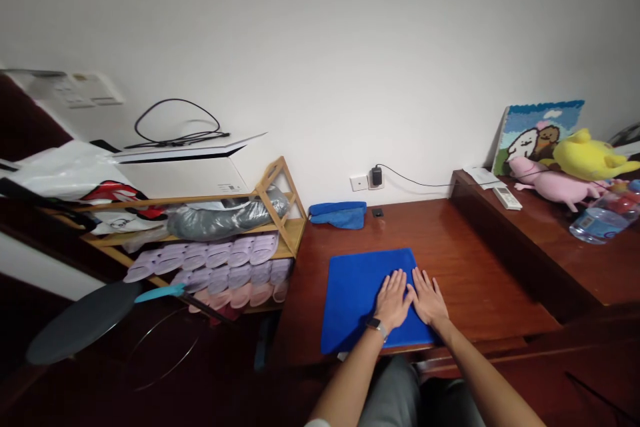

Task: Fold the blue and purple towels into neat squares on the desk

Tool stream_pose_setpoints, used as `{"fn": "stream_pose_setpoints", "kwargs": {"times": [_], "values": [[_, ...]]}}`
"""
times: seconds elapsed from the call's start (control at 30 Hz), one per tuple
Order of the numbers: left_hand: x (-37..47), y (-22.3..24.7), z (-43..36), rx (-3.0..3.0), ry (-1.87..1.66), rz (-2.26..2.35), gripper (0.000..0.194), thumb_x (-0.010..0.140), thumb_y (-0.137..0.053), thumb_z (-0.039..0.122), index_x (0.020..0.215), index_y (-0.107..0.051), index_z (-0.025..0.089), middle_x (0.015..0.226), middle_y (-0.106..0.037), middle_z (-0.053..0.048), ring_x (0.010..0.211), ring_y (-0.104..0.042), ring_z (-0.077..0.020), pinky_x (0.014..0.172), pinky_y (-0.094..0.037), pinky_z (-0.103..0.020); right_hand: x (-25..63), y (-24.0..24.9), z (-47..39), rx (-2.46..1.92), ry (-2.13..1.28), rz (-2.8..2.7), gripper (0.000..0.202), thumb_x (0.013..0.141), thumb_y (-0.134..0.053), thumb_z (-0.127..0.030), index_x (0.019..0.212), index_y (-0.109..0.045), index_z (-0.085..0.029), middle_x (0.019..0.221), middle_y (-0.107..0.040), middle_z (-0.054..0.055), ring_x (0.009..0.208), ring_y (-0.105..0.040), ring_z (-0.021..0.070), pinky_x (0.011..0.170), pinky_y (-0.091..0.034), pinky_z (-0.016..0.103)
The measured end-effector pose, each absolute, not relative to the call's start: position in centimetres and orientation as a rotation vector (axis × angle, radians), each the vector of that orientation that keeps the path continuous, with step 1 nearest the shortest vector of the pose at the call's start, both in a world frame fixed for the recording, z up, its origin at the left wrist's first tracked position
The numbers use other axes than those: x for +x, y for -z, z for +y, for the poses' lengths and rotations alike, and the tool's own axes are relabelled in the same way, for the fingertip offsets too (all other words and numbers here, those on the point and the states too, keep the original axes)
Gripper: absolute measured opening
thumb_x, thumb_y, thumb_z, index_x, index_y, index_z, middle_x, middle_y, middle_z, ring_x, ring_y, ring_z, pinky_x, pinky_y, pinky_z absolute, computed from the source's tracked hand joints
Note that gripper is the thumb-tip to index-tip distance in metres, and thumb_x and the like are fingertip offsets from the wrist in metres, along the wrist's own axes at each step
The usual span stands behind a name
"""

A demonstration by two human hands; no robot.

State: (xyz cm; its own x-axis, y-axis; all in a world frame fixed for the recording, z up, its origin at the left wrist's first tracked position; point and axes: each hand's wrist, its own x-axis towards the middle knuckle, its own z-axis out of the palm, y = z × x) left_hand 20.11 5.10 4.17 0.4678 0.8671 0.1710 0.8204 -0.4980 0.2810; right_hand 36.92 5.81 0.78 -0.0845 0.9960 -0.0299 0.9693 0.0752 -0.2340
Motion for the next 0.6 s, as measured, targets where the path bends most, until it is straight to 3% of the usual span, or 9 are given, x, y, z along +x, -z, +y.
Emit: {"fn": "stream_pose_setpoints", "kwargs": {"times": [0.17, 0.4, 0.6], "values": [[19.3, -2.9, 5.4, 2.556, -0.37, 1.472, 0.066, 0.109, -0.022, 0.052, 0.166, -0.024, 0.019, 0.171, -0.031, -0.007, 0.16, -0.022, -0.021, 0.132, -0.02, -0.045, 36.9, -0.5, 5.8, -2.048, -0.269, -2.206, 0.071, 0.106, -0.017, -0.052, 0.167, -0.017, -0.016, 0.173, -0.019, 0.004, 0.161, -0.011, 0.0256, 0.13, -0.011, 0.05], [7.1, -2.0, 3.5, 2.339, -0.447, 2.063, 0.069, 0.108, -0.027, 0.053, 0.166, -0.024, 0.016, 0.167, -0.038, -0.014, 0.156, -0.032, -0.0288, 0.127, -0.03, -0.053, 36.7, -0.5, 5.7, -2.061, -0.235, -2.164, 0.075, 0.105, -0.015, -0.058, 0.168, -0.016, -0.016, 0.173, -0.021, 0.005, 0.161, -0.015, 0.025, 0.13, -0.011, 0.049], [5.4, -1.2, 3.1, 2.32, -0.568, 2.132, 0.069, 0.107, -0.029, 0.053, 0.165, -0.028, 0.015, 0.166, -0.04, -0.015, 0.155, -0.035, -0.0296, 0.126, -0.032, -0.053, 36.7, -0.3, 5.8, -2.083, -0.211, -2.168, 0.071, 0.106, -0.019, -0.053, 0.168, -0.018, -0.017, 0.172, -0.024, 0.005, 0.16, -0.017, 0.0251, 0.13, -0.015, 0.051]]}}
